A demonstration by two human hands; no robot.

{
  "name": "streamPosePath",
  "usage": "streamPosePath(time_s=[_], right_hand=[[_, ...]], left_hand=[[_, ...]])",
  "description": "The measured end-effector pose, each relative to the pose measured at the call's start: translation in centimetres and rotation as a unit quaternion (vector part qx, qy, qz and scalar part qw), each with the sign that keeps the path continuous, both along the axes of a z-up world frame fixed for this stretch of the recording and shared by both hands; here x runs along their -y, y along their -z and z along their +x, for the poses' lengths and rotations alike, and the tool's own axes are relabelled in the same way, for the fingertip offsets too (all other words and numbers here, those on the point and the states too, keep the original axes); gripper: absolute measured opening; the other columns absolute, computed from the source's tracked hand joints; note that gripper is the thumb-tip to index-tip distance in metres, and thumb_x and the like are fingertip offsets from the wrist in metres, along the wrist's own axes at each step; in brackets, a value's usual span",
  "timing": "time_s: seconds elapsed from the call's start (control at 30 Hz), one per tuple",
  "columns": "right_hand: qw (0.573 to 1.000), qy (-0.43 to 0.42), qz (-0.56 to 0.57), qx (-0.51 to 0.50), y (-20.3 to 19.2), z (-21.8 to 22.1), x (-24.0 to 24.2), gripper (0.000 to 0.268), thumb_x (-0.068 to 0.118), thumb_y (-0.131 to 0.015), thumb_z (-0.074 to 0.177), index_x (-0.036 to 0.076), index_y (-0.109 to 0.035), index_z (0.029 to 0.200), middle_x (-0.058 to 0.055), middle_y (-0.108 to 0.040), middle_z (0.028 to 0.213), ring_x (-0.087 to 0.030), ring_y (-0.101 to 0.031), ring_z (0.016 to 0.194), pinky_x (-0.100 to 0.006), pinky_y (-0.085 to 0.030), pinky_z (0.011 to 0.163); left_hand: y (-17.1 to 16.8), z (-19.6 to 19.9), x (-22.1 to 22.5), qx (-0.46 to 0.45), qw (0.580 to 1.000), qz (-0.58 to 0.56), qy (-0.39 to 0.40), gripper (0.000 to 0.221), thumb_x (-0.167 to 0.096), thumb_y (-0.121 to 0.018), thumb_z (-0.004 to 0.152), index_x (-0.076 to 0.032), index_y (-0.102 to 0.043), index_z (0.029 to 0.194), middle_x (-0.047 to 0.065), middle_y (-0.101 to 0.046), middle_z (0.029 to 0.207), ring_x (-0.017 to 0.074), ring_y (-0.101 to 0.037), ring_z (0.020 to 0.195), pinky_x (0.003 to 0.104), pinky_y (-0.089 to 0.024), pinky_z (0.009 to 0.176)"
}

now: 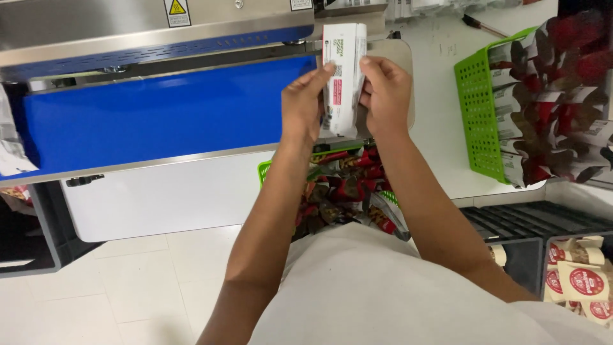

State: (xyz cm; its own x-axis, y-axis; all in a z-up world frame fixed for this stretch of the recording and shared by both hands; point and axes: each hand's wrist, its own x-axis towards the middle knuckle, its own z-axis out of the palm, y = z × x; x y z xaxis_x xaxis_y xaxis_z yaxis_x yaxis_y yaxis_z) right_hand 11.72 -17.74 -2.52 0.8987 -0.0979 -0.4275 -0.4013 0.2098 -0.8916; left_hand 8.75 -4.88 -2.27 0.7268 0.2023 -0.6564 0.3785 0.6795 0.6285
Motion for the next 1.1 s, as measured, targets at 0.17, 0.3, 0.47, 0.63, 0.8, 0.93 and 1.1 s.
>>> streamPosePath(time_s=[0.17,0.3,0.47,0.63,0.8,0.93,1.1], right_hand=[[1.000,-0.015,0.002,-0.003,1.4,1.2,-2.2,0.018,0.016,-0.072,0.088,-0.002,-0.073,0.094,-0.015,-0.079,0.087,-0.023,-0.076,0.074,-0.028,-0.063,0.055],[0.999,-0.032,0.019,0.011,2.8,1.6,-3.9,0.014,0.014,-0.073,0.090,0.000,-0.073,0.086,-0.003,-0.064,0.065,-0.010,-0.052,0.051,-0.025,-0.039,0.040],[0.990,-0.121,-0.021,0.073,2.7,1.1,-5.0,0.017,0.020,-0.067,0.092,0.003,-0.068,0.088,-0.003,-0.062,0.074,-0.015,-0.059,0.066,-0.032,-0.051,0.056],[0.816,-0.350,-0.360,0.285,-2.8,-2.6,-1.8,0.016,0.005,-0.053,0.107,0.009,-0.068,0.103,0.000,-0.068,0.079,-0.008,-0.065,0.066,-0.020,-0.056,0.059],[0.538,-0.639,-0.544,0.087,2.5,-10.6,1.0,0.015,0.010,-0.058,0.091,0.016,-0.072,0.091,-0.006,-0.073,0.086,-0.033,-0.069,0.081,-0.050,-0.051,0.052],[0.679,-0.570,-0.423,0.188,-0.4,-9.5,1.1,0.027,0.014,-0.060,0.097,0.004,-0.064,0.072,-0.005,-0.061,0.059,-0.017,-0.061,0.055,-0.031,-0.051,0.054],[0.882,-0.439,-0.168,-0.032,-5.1,-5.8,2.1,0.021,0.021,-0.065,0.095,0.006,-0.063,0.081,-0.015,-0.062,0.054,-0.020,-0.058,0.040,-0.029,-0.048,0.035]], left_hand=[[2.1,0.5,-2.3,-0.012,0.998,-0.037,-0.041,0.022,-0.011,-0.075,0.086,0.005,-0.074,0.102,0.020,-0.079,0.098,0.0285,-0.074,0.083,0.036,-0.062,0.073],[1.9,0.0,-4.1,-0.004,0.998,-0.014,-0.065,0.019,-0.011,-0.076,0.086,0.003,-0.074,0.100,0.019,-0.079,0.098,0.0278,-0.075,0.081,0.034,-0.063,0.071],[3.0,-1.3,-6.0,0.028,0.997,0.008,-0.076,0.019,-0.013,-0.072,0.089,0.004,-0.076,0.095,0.020,-0.080,0.094,0.0277,-0.076,0.078,0.034,-0.063,0.068],[2.2,-4.9,-7.1,0.112,0.982,0.121,-0.089,0.041,-0.014,-0.064,0.096,0.007,-0.065,0.131,0.015,-0.078,0.111,0.0194,-0.074,0.090,0.029,-0.066,0.080],[-1.5,-10.2,-5.7,0.245,0.902,0.355,-0.021,0.018,-0.009,-0.061,0.106,-0.020,-0.065,0.119,0.008,-0.068,0.131,0.0069,-0.057,0.078,0.017,-0.050,0.054],[-0.2,-12.2,-4.6,0.252,0.912,0.312,0.085,0.027,0.010,-0.064,0.096,-0.004,-0.071,0.118,0.015,-0.072,0.117,0.0307,-0.067,0.119,0.044,-0.055,0.103],[-0.1,-13.7,-1.6,0.255,0.882,0.285,0.275,0.102,-0.019,-0.100,0.065,-0.010,-0.044,0.150,0.017,-0.060,0.141,0.0408,-0.056,0.134,0.053,-0.042,0.117]])
